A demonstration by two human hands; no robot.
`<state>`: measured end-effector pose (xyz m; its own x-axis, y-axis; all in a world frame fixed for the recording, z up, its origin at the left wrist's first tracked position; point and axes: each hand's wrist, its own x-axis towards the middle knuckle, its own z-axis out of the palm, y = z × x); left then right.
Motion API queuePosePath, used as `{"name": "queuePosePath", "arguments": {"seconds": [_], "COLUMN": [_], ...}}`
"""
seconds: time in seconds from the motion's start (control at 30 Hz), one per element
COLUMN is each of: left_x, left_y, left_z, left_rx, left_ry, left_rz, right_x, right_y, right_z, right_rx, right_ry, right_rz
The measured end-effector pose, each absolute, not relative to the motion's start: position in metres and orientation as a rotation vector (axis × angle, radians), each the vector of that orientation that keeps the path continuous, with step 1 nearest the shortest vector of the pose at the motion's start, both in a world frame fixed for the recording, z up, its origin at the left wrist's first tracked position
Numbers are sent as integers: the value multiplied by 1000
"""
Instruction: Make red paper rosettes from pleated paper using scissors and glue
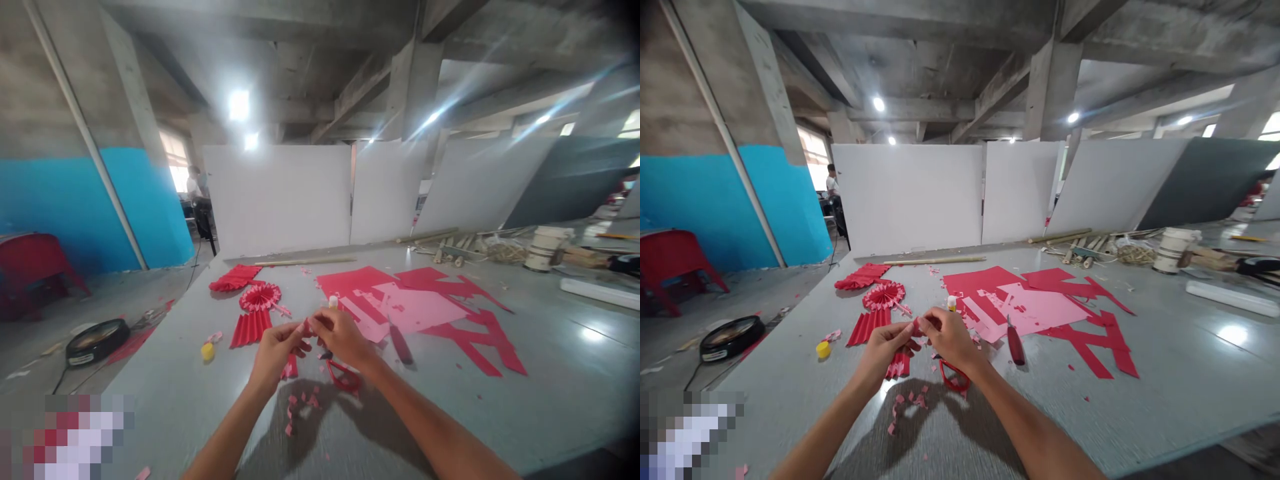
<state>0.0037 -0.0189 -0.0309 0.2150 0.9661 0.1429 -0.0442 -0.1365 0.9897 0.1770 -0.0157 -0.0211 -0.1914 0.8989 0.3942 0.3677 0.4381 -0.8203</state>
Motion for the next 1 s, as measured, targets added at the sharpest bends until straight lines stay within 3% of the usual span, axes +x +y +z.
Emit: {"name": "queuePosePath", "arguments": {"seconds": [0.4,1.0], "left_x": [6,17], "left_y": [-19,-28], "left_z": [-46,-52], "left_rx": [1602,1372], "left_ry": [1163,1031], "left_rz": [1273,1343], "right_x": [173,174], "right_y": [-21,-19], "right_z": [-23,-32], "right_rx": [-1124,-1099], "right_ry": [-1800,-1695], "right_rz": [857,1002]}}
